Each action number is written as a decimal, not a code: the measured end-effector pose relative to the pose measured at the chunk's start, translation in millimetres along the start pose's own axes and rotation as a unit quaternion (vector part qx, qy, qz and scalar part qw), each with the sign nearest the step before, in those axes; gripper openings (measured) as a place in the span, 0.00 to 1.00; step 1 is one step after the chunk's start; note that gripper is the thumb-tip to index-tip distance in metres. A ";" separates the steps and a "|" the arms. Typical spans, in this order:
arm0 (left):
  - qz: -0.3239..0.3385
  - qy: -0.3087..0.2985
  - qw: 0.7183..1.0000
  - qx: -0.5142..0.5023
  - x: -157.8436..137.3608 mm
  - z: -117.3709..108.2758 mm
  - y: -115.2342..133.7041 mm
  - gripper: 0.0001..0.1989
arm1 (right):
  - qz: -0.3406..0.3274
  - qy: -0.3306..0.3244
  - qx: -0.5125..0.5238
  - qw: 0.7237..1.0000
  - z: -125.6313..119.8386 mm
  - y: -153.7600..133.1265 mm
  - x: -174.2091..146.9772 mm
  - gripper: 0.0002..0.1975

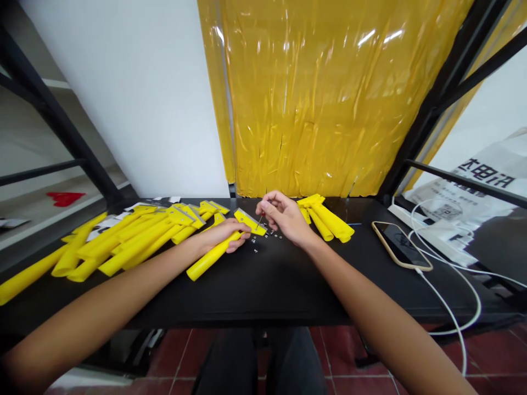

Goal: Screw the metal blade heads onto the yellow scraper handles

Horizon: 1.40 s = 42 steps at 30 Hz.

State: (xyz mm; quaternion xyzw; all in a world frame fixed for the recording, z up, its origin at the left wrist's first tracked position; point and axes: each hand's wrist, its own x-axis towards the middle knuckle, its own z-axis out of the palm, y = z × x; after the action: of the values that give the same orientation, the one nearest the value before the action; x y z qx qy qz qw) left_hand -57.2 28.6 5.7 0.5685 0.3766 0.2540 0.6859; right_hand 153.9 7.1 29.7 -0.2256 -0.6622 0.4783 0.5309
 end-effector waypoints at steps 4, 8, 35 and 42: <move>0.005 0.003 1.000 -0.012 -0.5 1.0 0.3 0.10 | -0.006 0.006 -0.014 1.000 -2.7 0.1 0.1 0.13; 0.001 0.008 1.000 -0.007 -1.1 2.3 0.1 0.10 | 0.007 -0.020 0.027 0.999 -2.5 -3.4 0.1 0.17; -0.013 0.041 0.996 -0.073 1.1 -0.1 -1.8 0.07 | 0.012 -0.017 0.032 0.999 -1.7 0.4 0.1 0.14; -0.037 0.057 0.995 -0.078 -3.1 6.5 5.5 0.08 | -0.010 -0.014 0.037 0.999 1.0 3.2 2.0 0.10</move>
State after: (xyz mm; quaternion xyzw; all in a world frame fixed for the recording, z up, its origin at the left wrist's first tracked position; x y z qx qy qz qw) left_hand -53.4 23.6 12.1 0.4832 0.4149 0.2896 0.7145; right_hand 151.7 9.7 28.0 -0.1925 -0.6535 0.4999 0.5348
